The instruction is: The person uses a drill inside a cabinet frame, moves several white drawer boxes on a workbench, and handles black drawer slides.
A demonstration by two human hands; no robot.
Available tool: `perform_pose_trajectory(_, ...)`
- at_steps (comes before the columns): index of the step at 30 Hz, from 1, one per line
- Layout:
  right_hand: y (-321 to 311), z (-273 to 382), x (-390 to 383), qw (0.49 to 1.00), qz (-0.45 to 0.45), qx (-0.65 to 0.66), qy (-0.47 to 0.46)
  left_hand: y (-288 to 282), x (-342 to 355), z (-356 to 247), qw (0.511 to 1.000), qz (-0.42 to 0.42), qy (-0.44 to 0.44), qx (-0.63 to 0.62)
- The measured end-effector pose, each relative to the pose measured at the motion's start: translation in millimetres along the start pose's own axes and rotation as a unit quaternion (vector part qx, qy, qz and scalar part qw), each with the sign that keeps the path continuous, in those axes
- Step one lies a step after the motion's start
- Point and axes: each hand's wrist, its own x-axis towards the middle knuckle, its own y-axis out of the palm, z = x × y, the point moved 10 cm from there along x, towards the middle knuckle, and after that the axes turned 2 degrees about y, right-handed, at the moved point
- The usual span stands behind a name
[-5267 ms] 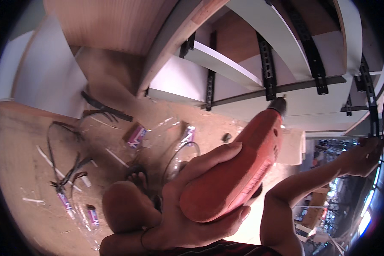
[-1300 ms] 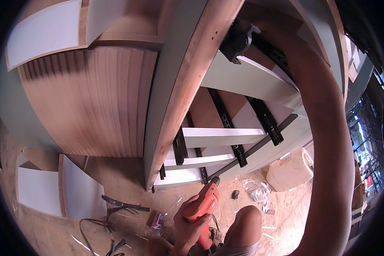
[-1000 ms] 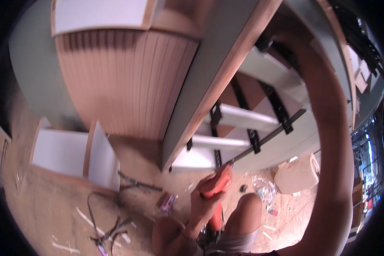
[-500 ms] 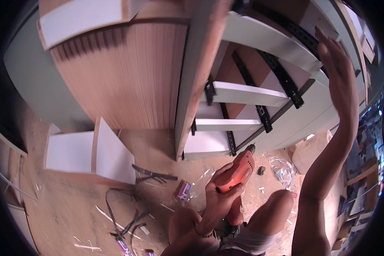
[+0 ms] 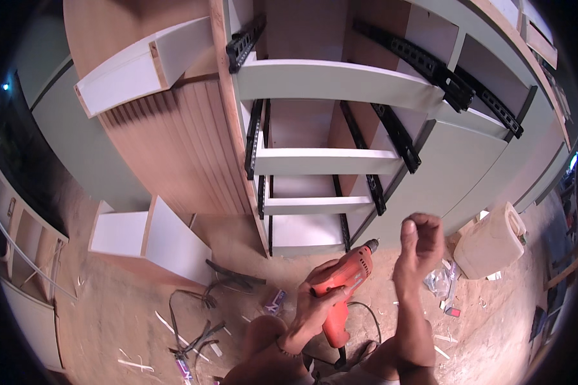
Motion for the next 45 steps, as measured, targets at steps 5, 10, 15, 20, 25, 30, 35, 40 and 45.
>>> perform_pose_trajectory(5, -29, -88, -61, 0.995, -0.009, 0.015, 0.102, 16, -6, 10, 1.000, -0.011, 0.014, 0.008)
perform_pose_trajectory(10, -19, -128, -112, 0.954, 0.019, 0.079, 0.289, 35, -9, 4, 0.999, -0.008, -0.026, 0.018)
perform_pose_trajectory(15, -23, -150, -123, 0.880, -0.032, 0.229, 0.416, 49, -3, 20, 0.998, 0.020, -0.053, 0.017)
perform_pose_trajectory(20, -14, -165, -123, 0.789, -0.006, 0.356, 0.500, 53, 8, 49, 0.997, 0.058, -0.047, 0.031)
perform_pose_trajectory(25, -19, -170, -122, 0.777, -0.013, 0.358, 0.518, 58, 15, 56, 0.993, 0.080, -0.057, 0.066)
perform_pose_trajectory(30, -22, -176, -122, 0.778, -0.017, 0.375, 0.504, 58, 16, 57, 0.986, 0.071, -0.035, 0.146)
perform_pose_trajectory(35, -27, -181, -132, 0.783, -0.047, 0.323, 0.529, 57, 14, 42, 0.974, 0.051, -0.006, 0.221)
perform_pose_trajectory(40, -24, -175, -134, 0.776, -0.027, 0.331, 0.536, 53, 4, 59, 0.986, 0.046, -0.042, 0.152)
perform_pose_trajectory(45, -28, -192, -140, 0.769, -0.046, 0.314, 0.555, 50, 10, 62, 0.989, 0.042, -0.019, 0.143)
